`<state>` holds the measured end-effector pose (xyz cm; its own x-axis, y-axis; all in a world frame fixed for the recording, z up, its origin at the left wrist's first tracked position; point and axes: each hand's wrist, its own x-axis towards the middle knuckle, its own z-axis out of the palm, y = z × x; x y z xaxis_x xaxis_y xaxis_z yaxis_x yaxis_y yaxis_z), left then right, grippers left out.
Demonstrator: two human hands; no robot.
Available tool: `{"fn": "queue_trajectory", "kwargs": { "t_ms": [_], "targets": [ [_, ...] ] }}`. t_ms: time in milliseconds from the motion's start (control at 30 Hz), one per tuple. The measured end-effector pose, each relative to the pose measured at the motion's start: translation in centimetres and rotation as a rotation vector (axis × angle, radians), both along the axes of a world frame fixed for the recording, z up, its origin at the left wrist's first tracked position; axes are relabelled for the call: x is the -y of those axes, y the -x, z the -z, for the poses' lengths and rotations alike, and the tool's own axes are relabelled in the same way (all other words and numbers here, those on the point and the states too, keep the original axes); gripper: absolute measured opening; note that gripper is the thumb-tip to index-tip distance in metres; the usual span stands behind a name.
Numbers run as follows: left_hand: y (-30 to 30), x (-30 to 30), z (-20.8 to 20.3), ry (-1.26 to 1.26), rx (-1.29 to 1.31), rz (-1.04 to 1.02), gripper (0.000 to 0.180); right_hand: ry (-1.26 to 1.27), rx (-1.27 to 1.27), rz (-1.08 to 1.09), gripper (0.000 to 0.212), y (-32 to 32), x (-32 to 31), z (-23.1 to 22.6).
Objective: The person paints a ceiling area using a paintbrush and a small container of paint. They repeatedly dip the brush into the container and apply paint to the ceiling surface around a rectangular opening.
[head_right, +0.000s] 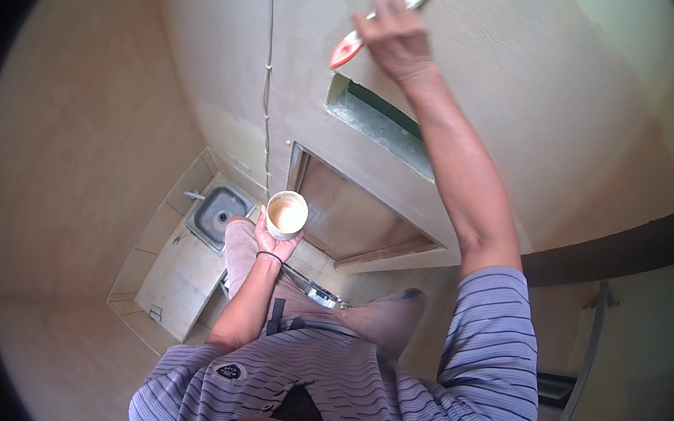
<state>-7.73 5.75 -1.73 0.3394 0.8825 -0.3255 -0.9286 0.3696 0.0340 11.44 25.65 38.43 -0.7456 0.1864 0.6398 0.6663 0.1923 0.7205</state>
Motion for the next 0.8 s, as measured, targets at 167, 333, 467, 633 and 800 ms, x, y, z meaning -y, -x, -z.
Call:
{"fn": "queue_trajectory", "kwargs": {
  "t_ms": [167,333,467,633,800],
  "targets": [
    [0.4,0.3,-0.8,0.063,-0.045,-0.020,0.064,0.363,-0.187,-0.197,0.007,4.1,0.6,4.6],
    [0.4,0.0,-0.5,0.061,-0.008,-0.051,0.064,0.124,-0.510,-0.489,0.016,0.7,-0.6,-2.6],
    [0.3,0.1,-0.4,0.071,-0.016,-0.027,0.063,0.173,-1.004,-0.646,0.005,-3.1,1.8,-7.9],
    [0.3,0.0,0.4,0.027,-0.017,0.015,0.064,-0.015,-1.157,-0.612,0.008,-8.6,5.3,-9.5],
    [-0.1,0.0,0.6,0.058,-0.044,0.025,0.063,-0.262,-0.977,-0.276,0.015,-10.9,9.3,-11.1]
  ]
}}
